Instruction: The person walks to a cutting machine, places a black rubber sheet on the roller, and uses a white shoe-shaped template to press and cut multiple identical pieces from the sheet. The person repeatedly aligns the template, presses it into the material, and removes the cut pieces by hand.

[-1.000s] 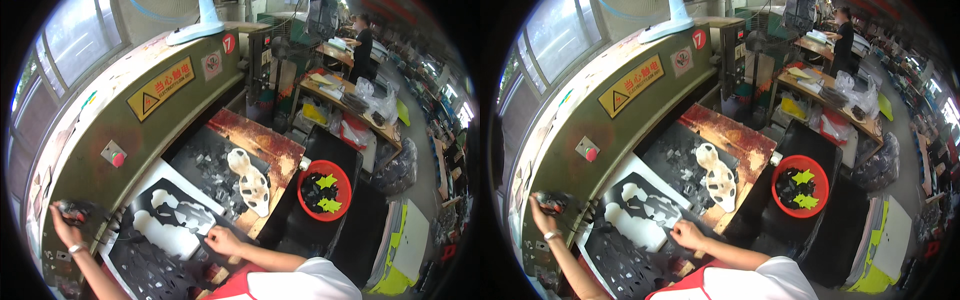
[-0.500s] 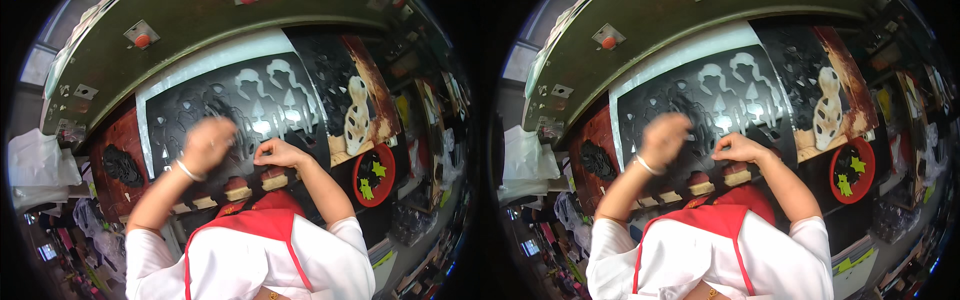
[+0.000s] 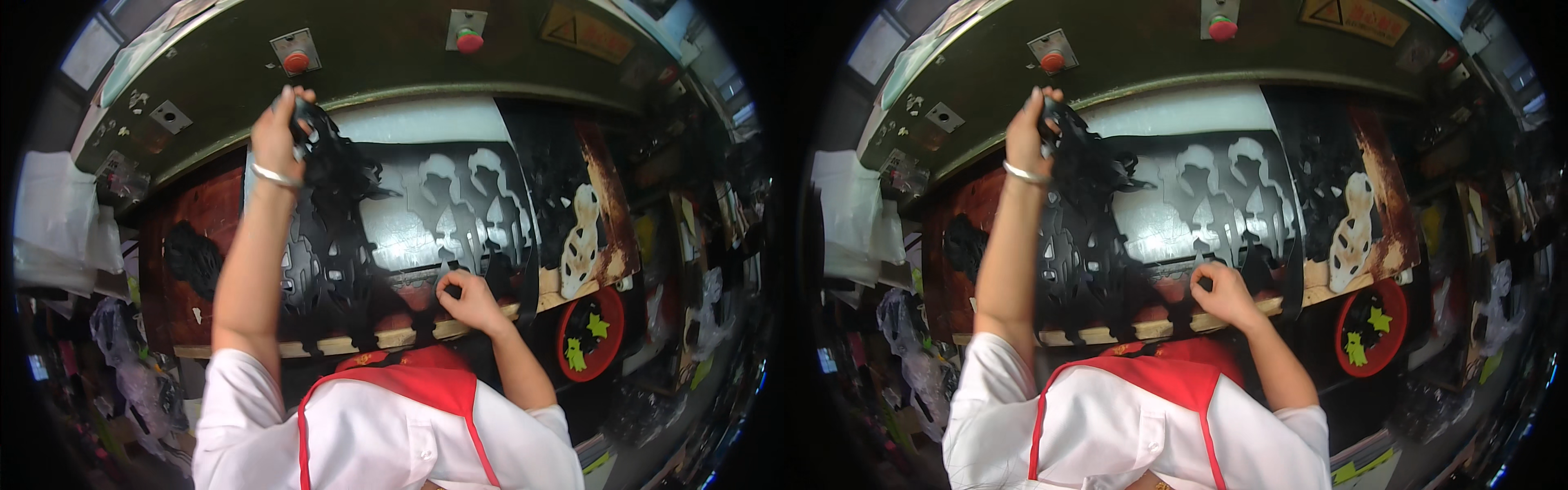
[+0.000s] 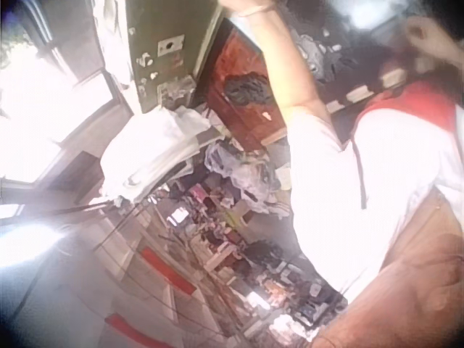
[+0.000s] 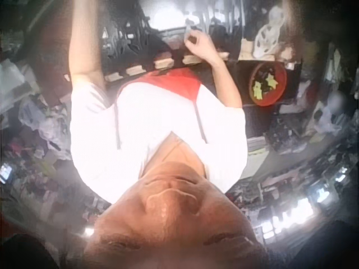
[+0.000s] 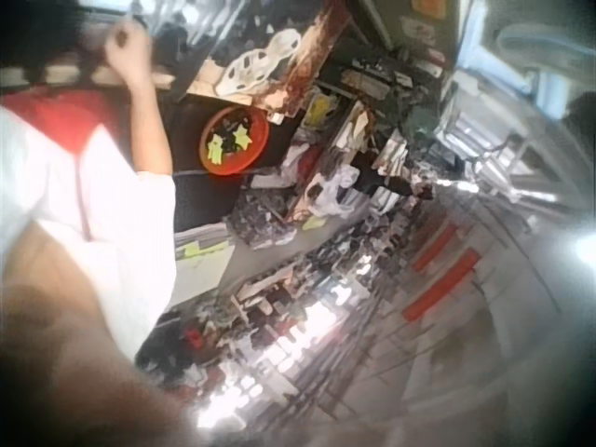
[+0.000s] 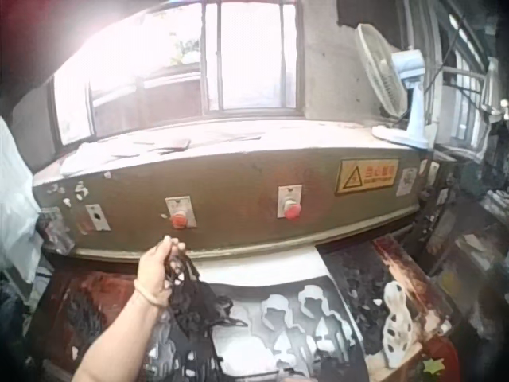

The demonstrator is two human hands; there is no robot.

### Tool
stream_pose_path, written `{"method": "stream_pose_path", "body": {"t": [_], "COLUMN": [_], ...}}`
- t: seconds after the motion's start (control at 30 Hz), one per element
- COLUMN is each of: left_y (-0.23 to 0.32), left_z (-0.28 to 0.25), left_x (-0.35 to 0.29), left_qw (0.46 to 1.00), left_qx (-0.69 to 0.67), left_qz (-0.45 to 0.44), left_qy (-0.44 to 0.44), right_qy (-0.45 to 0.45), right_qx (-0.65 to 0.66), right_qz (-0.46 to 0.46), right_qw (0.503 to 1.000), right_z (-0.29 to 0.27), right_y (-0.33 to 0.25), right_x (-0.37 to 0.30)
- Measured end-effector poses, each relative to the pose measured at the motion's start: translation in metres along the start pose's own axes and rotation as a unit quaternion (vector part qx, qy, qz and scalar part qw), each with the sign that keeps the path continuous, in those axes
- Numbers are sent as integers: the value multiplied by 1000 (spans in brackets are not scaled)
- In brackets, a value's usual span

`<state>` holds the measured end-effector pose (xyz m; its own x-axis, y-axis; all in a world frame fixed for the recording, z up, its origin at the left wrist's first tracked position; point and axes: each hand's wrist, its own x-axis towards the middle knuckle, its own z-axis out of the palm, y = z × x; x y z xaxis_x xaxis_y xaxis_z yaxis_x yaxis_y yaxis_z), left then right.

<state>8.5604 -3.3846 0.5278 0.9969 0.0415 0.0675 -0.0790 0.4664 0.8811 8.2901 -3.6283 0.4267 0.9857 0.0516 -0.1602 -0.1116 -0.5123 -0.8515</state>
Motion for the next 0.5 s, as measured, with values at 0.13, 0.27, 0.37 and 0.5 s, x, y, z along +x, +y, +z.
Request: {"method": "stream_pose_path", "body": {"t": [0.13, 0.27, 0.37, 0.5], "left_y": [92, 171, 177, 92], "left_z": [6, 28, 25, -15], "left_x": [73, 78, 53, -49], "left_qw": [996, 988, 943, 771], "left_qx": [-12, 86, 236, 454], "left_qz": [90, 114, 191, 348], "left_qy": [27, -60, -140, -281], "right_qy": [121, 174, 64, -202], "right_qx": [-97, -120, -6, 164], "right_qz": [-19, -145, -145, 44], "right_qw": [988, 967, 987, 964], "right_z": [-10, 0, 29, 57], "right_y": [-25, -48, -54, -35], "right_x": [-25, -35, -27, 14]}}
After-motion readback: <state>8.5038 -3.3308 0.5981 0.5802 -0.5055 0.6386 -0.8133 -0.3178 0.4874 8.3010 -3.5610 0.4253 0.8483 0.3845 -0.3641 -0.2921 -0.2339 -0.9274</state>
